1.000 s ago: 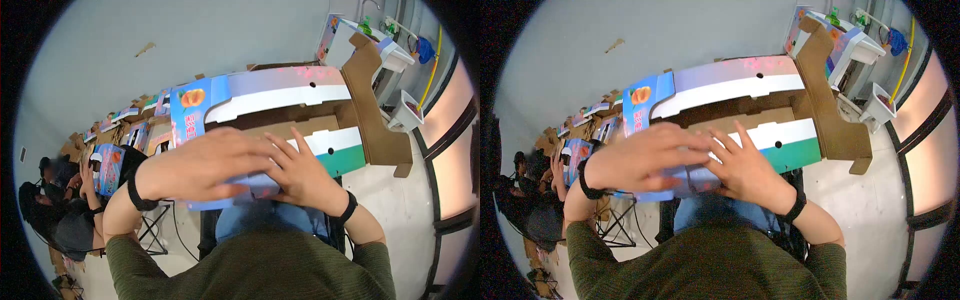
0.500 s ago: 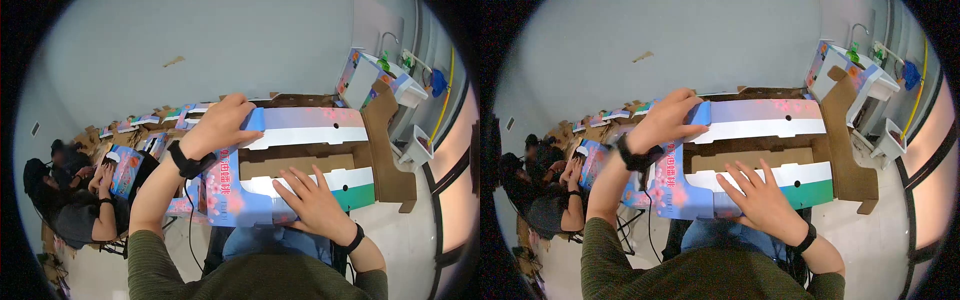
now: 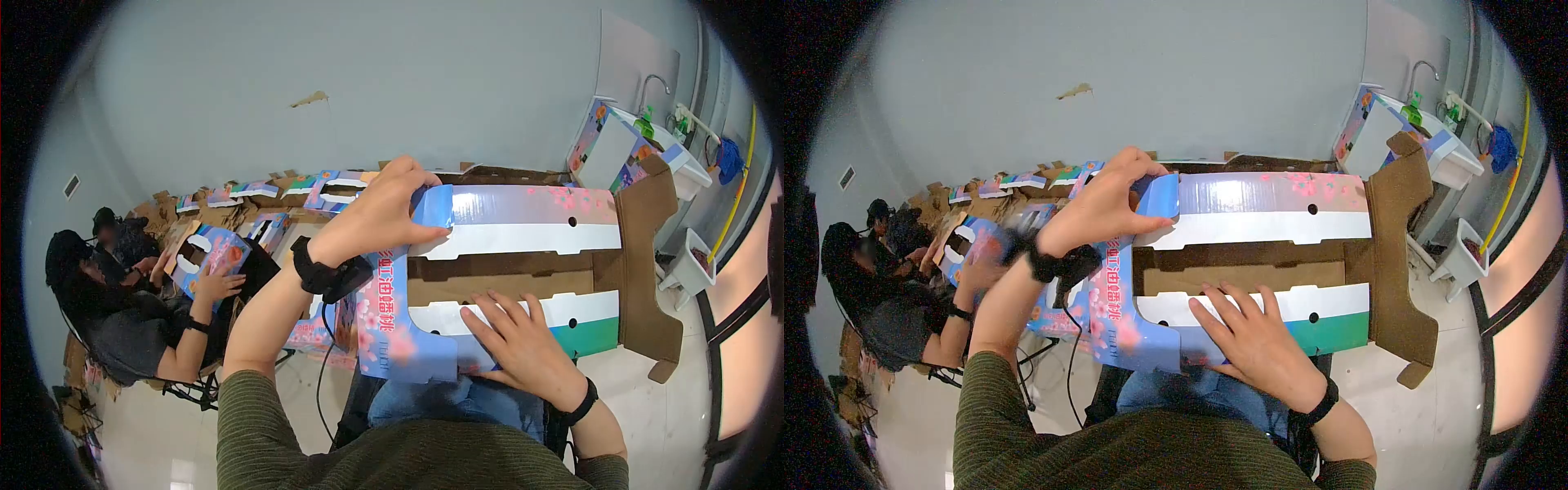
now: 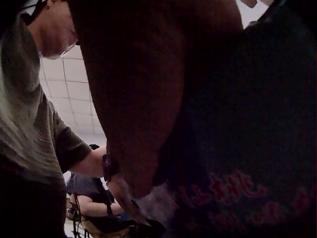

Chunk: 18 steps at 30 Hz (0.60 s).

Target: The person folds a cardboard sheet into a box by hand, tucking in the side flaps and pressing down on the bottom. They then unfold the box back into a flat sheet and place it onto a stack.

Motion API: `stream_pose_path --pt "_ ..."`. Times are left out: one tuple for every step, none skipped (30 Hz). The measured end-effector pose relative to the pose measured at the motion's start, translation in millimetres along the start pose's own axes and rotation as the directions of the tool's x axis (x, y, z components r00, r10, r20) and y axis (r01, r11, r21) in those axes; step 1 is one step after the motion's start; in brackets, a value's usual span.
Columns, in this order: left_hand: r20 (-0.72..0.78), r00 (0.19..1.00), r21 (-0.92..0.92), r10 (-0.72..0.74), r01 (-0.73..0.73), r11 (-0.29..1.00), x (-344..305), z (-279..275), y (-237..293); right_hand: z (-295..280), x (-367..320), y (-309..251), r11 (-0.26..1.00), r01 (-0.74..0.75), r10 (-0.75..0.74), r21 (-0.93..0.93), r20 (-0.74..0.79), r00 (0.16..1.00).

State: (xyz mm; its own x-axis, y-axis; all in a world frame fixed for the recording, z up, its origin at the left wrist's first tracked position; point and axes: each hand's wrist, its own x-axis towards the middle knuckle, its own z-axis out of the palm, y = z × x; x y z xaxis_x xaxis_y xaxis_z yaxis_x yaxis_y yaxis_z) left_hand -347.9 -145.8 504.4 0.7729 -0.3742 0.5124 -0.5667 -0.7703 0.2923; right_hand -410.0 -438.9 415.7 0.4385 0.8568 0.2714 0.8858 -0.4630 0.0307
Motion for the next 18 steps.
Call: stream_pose_path --pt "0.002 1.000 0.034 0.014 -0.014 0.999 2 2 -1 -1 -1 1 1.000 0.006 -0.006 0.001 0.000 1.000" --pt "0.006 1.000 0.065 0.028 -0.028 0.997 1 3 -2 -4 -2 -1 1.000 0.010 -0.010 0.002 0.002 1.000" --pt "0.007 1.000 0.070 0.028 -0.029 0.997 -1 5 -3 -8 -3 -1 1.000 0.012 -0.012 0.002 0.010 1.000" --pt "0.009 0.999 0.071 0.032 -0.033 0.997 0 7 -5 -17 -4 0 0.998 0.019 -0.021 0.052 0.042 0.999" --pt "0.009 0.999 0.074 0.041 -0.042 0.996 4 7 -6 -29 -5 2 0.995 0.022 -0.029 0.100 0.070 0.997" --pt "0.008 0.998 0.066 0.063 -0.064 0.996 6 6 -7 -43 -4 3 0.988 0.020 -0.035 0.150 0.095 0.995" --pt "0.009 0.996 0.057 0.084 -0.085 0.995 8 5 -5 -59 0 3 0.992 0.027 -0.036 0.124 0.072 0.997" --pt "0.010 0.994 0.048 0.106 -0.107 0.993 8 5 -3 -77 6 3 0.995 0.031 -0.036 0.096 0.049 0.998" --pt "-0.001 0.990 0.059 0.143 -0.143 0.988 10 8 -5 -90 14 6 0.997 0.035 -0.037 0.067 0.027 0.999" --pt "-0.011 0.984 0.072 0.179 -0.178 0.981 12 11 -9 -97 24 11 0.998 0.007 -0.004 0.067 -0.043 0.999" --pt "-0.019 0.976 0.085 0.216 -0.214 0.973 12 13 -11 -95 35 18 0.999 -0.035 0.035 0.007 -0.093 0.995" --pt "0.019 0.986 0.063 0.163 -0.164 0.984 11 11 -7 -86 46 29 0.995 -0.078 0.070 -0.054 -0.148 0.987" --pt "0.057 0.992 0.048 0.114 -0.116 0.992 11 7 1 -74 52 37 0.986 -0.125 0.099 -0.114 -0.207 0.973" --pt "0.092 0.994 0.037 0.066 -0.070 0.997 12 4 6 -62 54 44 0.986 -0.130 0.107 -0.105 -0.205 0.973" --pt "0.075 0.993 0.020 0.086 -0.087 0.996 11 5 6 -51 57 51 0.986 -0.133 0.110 -0.100 -0.205 0.973" --pt "0.054 0.993 0.005 0.103 -0.104 0.995 9 7 4 -44 61 59 0.987 -0.131 0.109 -0.097 -0.206 0.973" --pt "0.029 0.993 -0.011 0.115 -0.115 0.993 7 10 1 -39 61 57 0.985 -0.136 0.111 -0.104 -0.220 0.969" --pt "0.038 0.993 0.000 0.115 -0.115 0.993 10 11 -3 -38 62 55 0.984 -0.143 0.120 -0.105 -0.200 0.972"
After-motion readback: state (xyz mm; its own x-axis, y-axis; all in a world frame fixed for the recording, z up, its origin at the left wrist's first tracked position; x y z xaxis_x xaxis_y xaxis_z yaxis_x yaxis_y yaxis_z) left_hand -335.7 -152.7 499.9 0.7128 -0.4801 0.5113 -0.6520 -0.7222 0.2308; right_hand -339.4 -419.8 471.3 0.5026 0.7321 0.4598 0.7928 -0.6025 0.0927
